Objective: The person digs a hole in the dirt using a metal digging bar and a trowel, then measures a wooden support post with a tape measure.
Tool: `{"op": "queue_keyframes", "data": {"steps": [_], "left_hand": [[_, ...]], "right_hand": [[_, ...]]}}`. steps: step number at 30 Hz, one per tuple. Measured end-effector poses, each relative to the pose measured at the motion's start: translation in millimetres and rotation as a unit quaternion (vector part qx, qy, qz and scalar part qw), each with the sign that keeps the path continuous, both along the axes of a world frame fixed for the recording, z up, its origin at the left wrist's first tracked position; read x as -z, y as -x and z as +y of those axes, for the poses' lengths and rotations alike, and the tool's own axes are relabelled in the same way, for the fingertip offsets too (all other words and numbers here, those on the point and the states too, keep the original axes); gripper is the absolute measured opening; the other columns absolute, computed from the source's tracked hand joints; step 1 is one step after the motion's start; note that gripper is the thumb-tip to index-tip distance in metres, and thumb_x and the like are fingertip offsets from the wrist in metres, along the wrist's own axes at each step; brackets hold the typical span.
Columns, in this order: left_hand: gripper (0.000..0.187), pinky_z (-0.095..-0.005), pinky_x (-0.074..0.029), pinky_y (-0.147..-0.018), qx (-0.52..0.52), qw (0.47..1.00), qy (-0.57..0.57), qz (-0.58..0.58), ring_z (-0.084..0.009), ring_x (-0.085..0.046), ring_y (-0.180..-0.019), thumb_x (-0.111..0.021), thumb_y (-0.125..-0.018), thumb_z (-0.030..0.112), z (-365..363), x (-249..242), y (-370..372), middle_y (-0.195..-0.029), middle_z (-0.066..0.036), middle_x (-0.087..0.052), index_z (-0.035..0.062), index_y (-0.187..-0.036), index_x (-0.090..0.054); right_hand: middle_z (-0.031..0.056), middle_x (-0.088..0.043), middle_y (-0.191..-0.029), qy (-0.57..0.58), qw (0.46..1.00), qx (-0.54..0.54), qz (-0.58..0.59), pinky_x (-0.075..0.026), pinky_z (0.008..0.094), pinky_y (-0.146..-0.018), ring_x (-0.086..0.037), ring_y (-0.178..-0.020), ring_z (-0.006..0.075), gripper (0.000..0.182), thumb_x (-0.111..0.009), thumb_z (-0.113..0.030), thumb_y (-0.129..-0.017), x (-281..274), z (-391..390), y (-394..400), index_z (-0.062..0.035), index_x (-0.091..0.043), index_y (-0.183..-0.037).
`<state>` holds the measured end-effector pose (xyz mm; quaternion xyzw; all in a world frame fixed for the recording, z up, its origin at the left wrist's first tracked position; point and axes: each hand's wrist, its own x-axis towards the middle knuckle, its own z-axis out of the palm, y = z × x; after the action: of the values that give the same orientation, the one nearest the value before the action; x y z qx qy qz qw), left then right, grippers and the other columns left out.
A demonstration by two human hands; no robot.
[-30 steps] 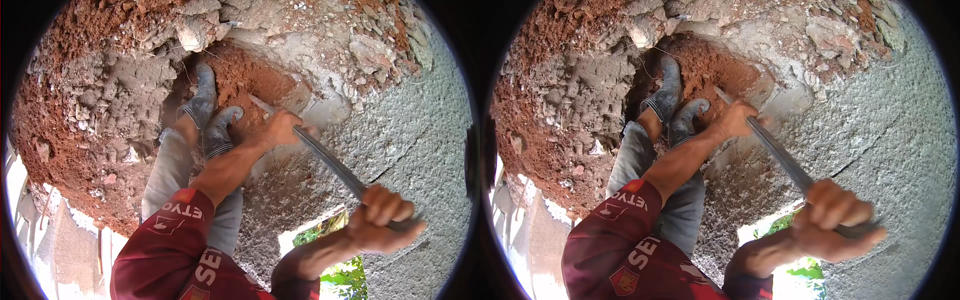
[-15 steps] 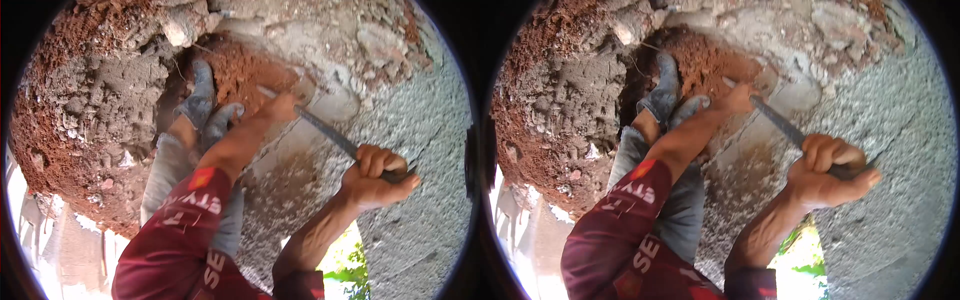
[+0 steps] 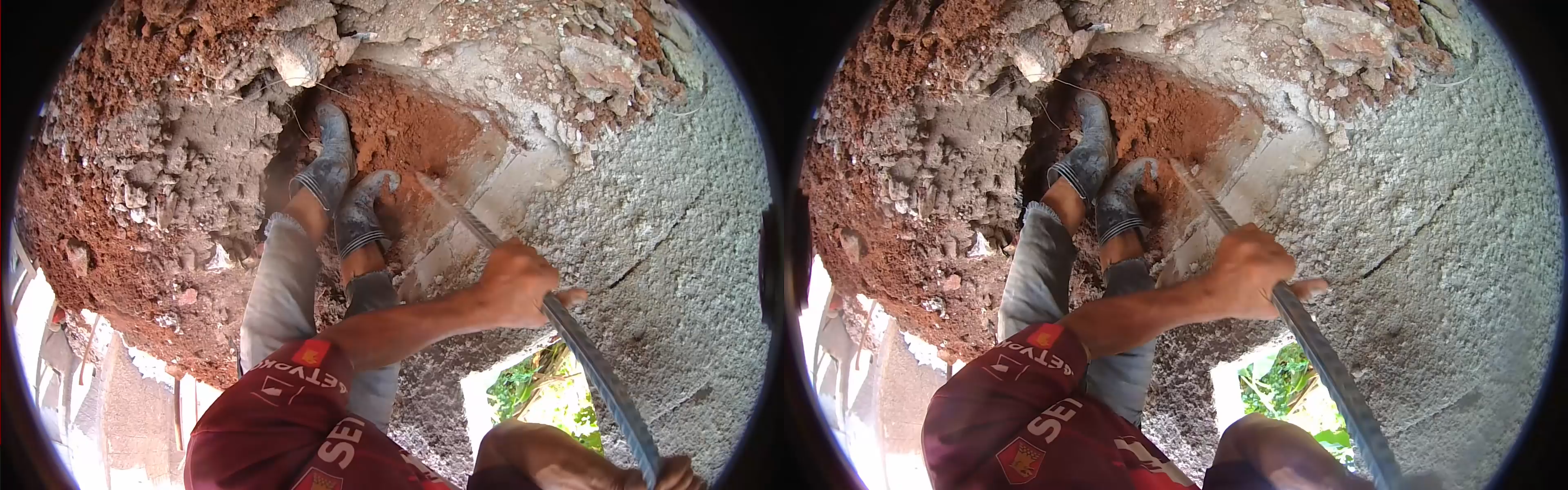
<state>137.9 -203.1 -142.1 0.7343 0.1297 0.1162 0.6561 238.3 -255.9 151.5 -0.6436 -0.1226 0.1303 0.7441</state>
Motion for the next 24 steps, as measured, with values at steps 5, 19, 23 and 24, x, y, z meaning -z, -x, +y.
{"op": "queue_keyframes", "data": {"steps": [5,19,23,24], "left_hand": [[0.034,-0.0344,-0.044,-0.047,-0.024,0.995,0.015,-0.096,-0.0186,-0.051,-0.041,-0.068,-0.08,0.03,10,90,-51,-0.046,-0.003,-0.051,0.0111,-0.053,-0.057],[0.053,-0.0404,-0.048,-0.067,0.102,0.973,0.003,0.207,-0.0244,-0.049,-0.048,-0.071,-0.079,0.041,50,209,-22,-0.046,-0.007,-0.046,0.0028,-0.049,-0.05],[0.05,-0.0356,-0.045,-0.042,0.047,0.995,0.029,0.078,-0.0146,-0.04,-0.033,-0.065,-0.085,0.037,22,140,-11,-0.04,-0.002,-0.043,0.012,-0.044,-0.05],[0.05,-0.0351,-0.042,-0.037,0.031,0.997,0.035,0.067,-0.0138,-0.038,-0.031,-0.065,-0.085,0.037,16,105,-6,-0.038,-0.002,-0.042,0.0127,-0.044,-0.05]], "right_hand": [[-0.0012,-0.037,-0.043,0.041,0.995,0.073,-0.056,-0.03,0.0294,-0.041,-0.031,-0.035,0.0101,0.054,-0.033,-0.053,-0.095,112,13,-5,-0.0109,-0.052,-0.067],[-0.0004,-0.034,-0.041,0.013,1.0,0.019,-0.002,-0.023,0.0293,-0.035,-0.029,-0.034,0.0103,0.057,-0.022,-0.052,-0.098,235,48,33,-0.0131,-0.043,-0.062],[-0.0016,-0.036,-0.047,0.017,0.995,-0.045,0.089,-0.03,0.0302,-0.045,-0.032,-0.039,0.0098,0.046,-0.03,-0.042,-0.098,138,20,-20,-0.0182,-0.036,-0.059],[-0.0016,-0.037,-0.047,0.03,0.997,0.016,0.074,-0.032,0.03,-0.046,-0.032,-0.039,0.0101,0.044,-0.033,-0.04,-0.098,108,14,-26,-0.0177,-0.037,-0.06]]}}
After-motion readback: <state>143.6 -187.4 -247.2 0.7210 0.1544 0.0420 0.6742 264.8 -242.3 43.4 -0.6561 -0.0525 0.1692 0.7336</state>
